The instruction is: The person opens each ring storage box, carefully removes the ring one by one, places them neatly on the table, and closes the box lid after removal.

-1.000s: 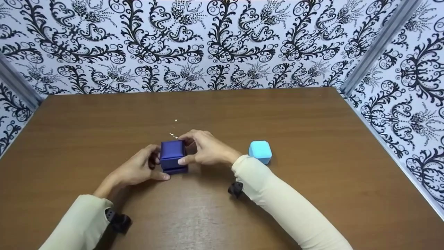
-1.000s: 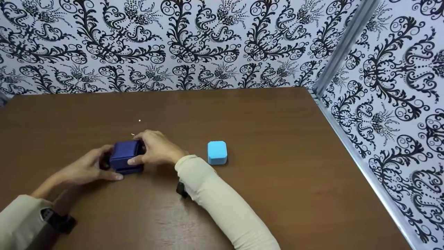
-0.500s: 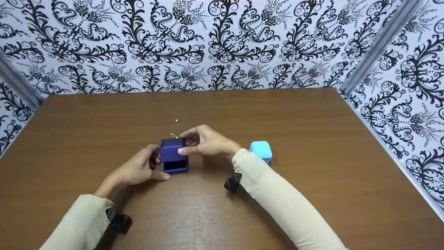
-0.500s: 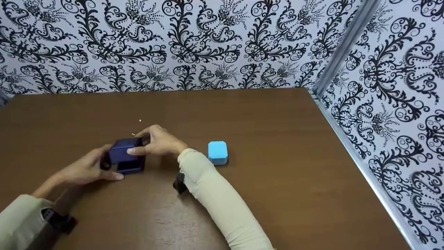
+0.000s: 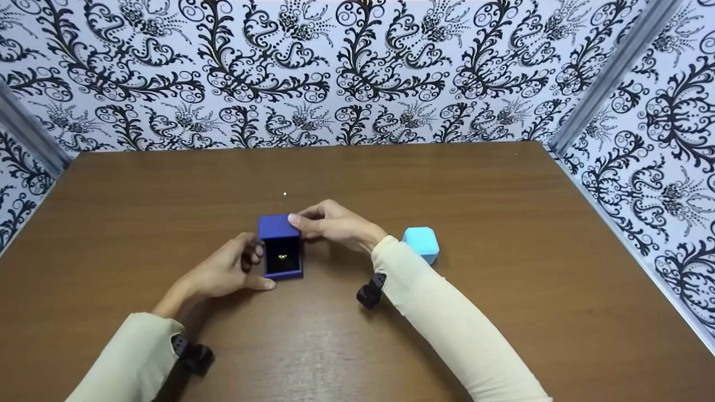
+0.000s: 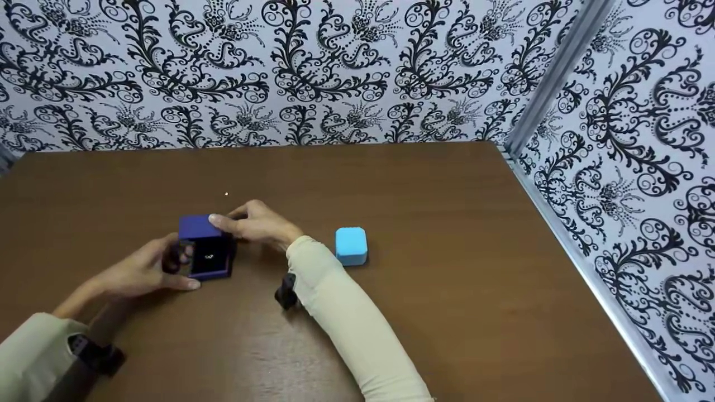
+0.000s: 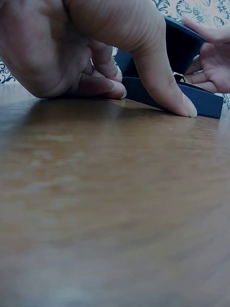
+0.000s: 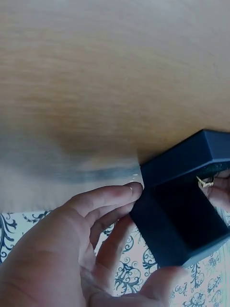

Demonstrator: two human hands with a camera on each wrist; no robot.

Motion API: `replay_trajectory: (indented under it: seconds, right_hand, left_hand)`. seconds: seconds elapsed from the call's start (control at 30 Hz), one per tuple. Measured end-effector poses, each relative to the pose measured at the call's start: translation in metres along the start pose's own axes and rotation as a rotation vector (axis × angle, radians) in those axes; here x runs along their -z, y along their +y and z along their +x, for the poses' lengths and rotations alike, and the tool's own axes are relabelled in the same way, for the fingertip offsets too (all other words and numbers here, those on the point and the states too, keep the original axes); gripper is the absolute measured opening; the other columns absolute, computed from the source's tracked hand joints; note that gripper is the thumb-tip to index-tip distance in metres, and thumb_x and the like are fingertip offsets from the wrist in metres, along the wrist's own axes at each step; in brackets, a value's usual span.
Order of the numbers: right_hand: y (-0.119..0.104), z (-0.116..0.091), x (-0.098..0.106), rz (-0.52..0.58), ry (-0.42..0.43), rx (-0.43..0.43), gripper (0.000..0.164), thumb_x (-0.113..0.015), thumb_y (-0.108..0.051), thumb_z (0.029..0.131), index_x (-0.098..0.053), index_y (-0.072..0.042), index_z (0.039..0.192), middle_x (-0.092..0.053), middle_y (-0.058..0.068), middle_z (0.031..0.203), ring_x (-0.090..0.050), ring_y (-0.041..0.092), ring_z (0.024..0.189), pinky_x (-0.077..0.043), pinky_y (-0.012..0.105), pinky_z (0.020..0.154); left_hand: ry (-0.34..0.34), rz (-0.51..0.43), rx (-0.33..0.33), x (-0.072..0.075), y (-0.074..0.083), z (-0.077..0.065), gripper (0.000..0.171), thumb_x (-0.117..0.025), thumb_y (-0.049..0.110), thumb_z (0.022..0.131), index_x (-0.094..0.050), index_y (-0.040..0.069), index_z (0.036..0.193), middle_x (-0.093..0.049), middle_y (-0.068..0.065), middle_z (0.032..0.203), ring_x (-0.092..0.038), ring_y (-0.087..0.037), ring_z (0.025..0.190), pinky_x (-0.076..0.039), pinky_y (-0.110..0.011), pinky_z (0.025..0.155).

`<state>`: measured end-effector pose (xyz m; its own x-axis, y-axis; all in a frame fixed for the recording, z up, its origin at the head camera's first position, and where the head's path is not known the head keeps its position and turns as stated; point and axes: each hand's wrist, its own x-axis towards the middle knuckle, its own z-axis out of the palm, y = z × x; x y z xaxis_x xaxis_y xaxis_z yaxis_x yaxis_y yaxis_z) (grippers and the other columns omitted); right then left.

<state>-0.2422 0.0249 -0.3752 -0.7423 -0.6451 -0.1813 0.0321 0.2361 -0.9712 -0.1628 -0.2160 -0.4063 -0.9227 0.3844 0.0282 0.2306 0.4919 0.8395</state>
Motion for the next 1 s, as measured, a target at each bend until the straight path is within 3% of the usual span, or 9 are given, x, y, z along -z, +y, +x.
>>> replay_trajectory:
  seconds: [0.17, 0.33, 0.6, 0.77, 1.0]
  right_hand:
    - [0.001, 0.003, -0.005, 0.088, 0.039, -0.028, 0.042, -0.059, -0.025, 0.104, -0.063, 0.011, 0.127, -0.071, 0.012, 0.108, -0.066, 0.021, 0.097, -0.051, 0.038, 0.097]
    - [0.002, 0.004, -0.010, 0.098, 0.096, -0.036, 0.044, -0.058, -0.029, 0.105, -0.066, 0.010, 0.123, -0.072, 0.010, 0.100, -0.066, 0.019, 0.090, -0.053, 0.037, 0.094]
    - [0.007, -0.003, -0.014, -0.066, 0.278, 0.071, 0.043, -0.067, -0.036, 0.099, -0.071, 0.002, 0.119, -0.072, 0.017, 0.096, -0.067, 0.025, 0.084, -0.057, 0.039, 0.080]
    - [0.006, -0.015, -0.013, -0.148, 0.339, 0.132, 0.040, -0.071, -0.038, 0.097, -0.074, -0.002, 0.116, -0.072, 0.019, 0.095, -0.068, 0.027, 0.080, -0.058, 0.037, 0.072]
    - [0.004, -0.036, -0.011, -0.245, 0.353, 0.210, 0.035, -0.075, -0.026, 0.094, -0.072, -0.002, 0.119, -0.074, 0.005, 0.101, -0.070, 0.026, 0.092, -0.056, 0.034, 0.082]
  left_hand:
    - [-0.010, -0.013, -0.003, 0.001, 0.000, 0.000, 0.061, -0.091, 0.011, 0.075, -0.048, -0.008, 0.115, -0.051, -0.010, 0.099, -0.048, -0.022, 0.085, -0.042, -0.027, 0.074]
    - [-0.017, -0.021, 0.021, 0.000, -0.001, 0.000, 0.063, -0.091, 0.011, 0.074, -0.048, -0.008, 0.116, -0.051, -0.011, 0.099, -0.048, -0.023, 0.087, -0.042, -0.026, 0.075]
    - [-0.019, -0.023, 0.024, 0.000, -0.001, -0.001, 0.062, -0.092, 0.012, 0.074, -0.048, -0.008, 0.115, -0.050, -0.011, 0.099, -0.047, -0.023, 0.086, -0.041, -0.026, 0.075]
    - [-0.015, -0.038, 0.041, 0.001, 0.000, 0.000, 0.064, -0.091, 0.011, 0.074, -0.047, -0.008, 0.117, -0.050, -0.011, 0.101, -0.047, -0.023, 0.087, -0.041, -0.027, 0.075]
    - [-0.013, -0.044, 0.047, 0.000, -0.001, 0.000, 0.066, -0.092, 0.011, 0.074, -0.046, -0.008, 0.117, -0.049, -0.011, 0.101, -0.047, -0.023, 0.088, -0.042, -0.027, 0.076]
